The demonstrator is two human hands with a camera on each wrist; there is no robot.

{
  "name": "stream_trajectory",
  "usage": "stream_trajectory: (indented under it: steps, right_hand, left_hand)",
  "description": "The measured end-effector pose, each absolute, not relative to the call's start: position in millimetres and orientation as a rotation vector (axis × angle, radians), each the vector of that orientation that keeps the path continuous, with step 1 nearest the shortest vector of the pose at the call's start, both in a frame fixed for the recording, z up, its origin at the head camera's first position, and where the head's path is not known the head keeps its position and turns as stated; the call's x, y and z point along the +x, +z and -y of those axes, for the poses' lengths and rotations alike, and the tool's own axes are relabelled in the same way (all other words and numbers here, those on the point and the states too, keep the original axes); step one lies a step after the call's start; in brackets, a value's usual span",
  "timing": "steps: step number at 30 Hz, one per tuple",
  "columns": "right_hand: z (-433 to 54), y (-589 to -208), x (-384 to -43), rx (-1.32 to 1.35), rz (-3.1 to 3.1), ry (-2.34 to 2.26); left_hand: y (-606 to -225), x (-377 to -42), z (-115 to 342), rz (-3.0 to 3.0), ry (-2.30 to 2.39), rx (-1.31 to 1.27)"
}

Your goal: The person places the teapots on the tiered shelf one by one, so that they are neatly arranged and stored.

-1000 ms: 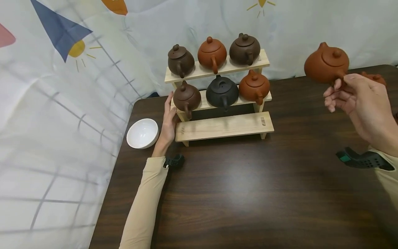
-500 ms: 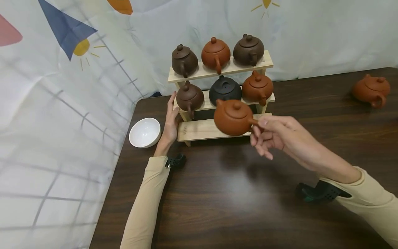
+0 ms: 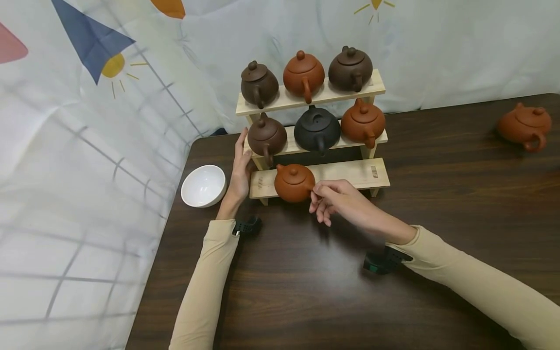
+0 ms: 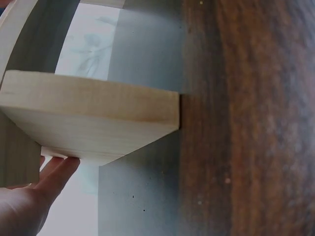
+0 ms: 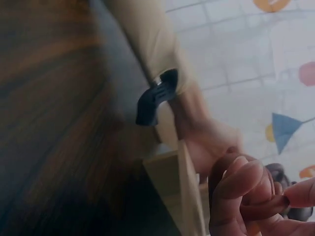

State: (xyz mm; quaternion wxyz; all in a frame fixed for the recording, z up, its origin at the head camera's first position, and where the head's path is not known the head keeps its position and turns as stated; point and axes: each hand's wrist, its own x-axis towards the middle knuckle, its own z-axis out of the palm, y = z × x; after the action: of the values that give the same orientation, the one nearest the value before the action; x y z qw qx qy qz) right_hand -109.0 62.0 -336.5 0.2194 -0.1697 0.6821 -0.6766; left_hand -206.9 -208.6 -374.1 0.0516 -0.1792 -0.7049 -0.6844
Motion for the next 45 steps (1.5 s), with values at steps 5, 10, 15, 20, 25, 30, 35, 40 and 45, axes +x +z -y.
stream_trajectory:
  steps: [5,10,15,20,25,30,35,40,45]
  right_hand:
    - [-48,-342,-115,-0.438,-1.937,-1.847]
    - [-35,-343,-115,-0.488,-1.981,-1.789]
    - [-24,-345,-115,-0.500,-1.974,-1.767]
    - [-17,-346,-118,-0.518,-1.965,-1.762]
    - [-10,-344,-117,-0.538,-1.955,-1.738]
    - [-3,-344,-116,-0.562,-1.935,-1.751]
    - [3,-345,-118,-0.569,-1.933,-1.762]
    - [2,-346,-120,-0.560,-1.944,-1.759]
    - [-8,-344,-118,-0.541,-1.862,-1.750]
  left_hand:
    - [-373,-205,208,2.152,-2.083,-0.542]
    - [-373,-205,209,2.131,-2.103,-0.540]
    - [-373,-206,209,2.146,-2.093,-0.548]
    - [-375,-206,209,2.126,-2.094,-0.552]
    - [-375,-206,208,2.123,-2.084,-0.545]
    - [-374,-206,208,2.127,-2.075,-0.547]
    - [-375,-207,208,2.142,-2.068,-0.544]
    - [-376,-207,208,2.151,-2.072,-0.527]
    - [-376,-206,208,2.142,-2.064,-0.548]
